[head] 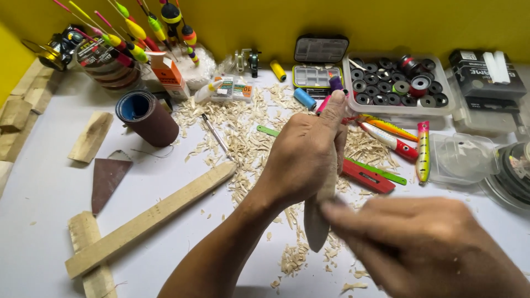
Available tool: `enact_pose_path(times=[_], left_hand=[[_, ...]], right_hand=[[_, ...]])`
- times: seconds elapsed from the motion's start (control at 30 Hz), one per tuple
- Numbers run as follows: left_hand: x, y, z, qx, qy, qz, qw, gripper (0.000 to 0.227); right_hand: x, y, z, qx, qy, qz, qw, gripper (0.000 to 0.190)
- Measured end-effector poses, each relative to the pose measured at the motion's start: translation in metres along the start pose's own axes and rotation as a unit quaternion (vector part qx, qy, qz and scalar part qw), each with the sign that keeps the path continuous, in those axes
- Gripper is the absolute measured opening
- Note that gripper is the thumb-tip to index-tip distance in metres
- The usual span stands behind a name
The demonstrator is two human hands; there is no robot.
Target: The person sands a small, light-colored wooden piece using a sanding block. They hold the wood in one hand and rub the sanding block against its surfaces and edges to smooth it. The person rotates the wood to access different sides while working over a white table covered in wood shavings.
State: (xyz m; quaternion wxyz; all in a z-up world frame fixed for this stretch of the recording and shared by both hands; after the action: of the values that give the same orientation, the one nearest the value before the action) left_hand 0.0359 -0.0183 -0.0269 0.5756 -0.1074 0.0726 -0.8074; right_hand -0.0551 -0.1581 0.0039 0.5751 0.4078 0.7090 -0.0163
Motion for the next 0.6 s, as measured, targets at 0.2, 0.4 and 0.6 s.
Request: enact_pose_path(times=[0.2, 0.4, 0.6], left_hand=[[0.004, -0.006, 0.005, -0.016, 0.058, 0.007, 0.998, 0.064], [0.003, -0.006, 0.002, -0.026, 0.072, 0.001, 0.997, 0.064], [0.007, 0.005, -0.008, 0.003, 0.059, -0.040, 0.997, 0.068]], right_hand=[[0.004, -0.005, -0.001, -0.052, 0.044, -0.080, 0.994, 0.024], [0.000, -0.004, -0.001, -0.043, -0.001, -0.081, 0.996, 0.019], [-0.003, 0.001, 0.006, -0.045, -0.065, -0.025, 0.997, 0.015]])
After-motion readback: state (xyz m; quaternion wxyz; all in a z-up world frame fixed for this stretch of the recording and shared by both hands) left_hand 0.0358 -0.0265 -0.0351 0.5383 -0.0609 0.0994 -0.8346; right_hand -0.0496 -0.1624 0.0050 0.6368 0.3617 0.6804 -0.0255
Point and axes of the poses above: each hand's wrist, its own y-axis towards the middle knuckle, its own x-axis out of the palm, z = x × y, the point moved 2 cm from there along y, towards the middle knuckle, and after that the axes turned 15 degrees about -x, right-handed, at the moved point
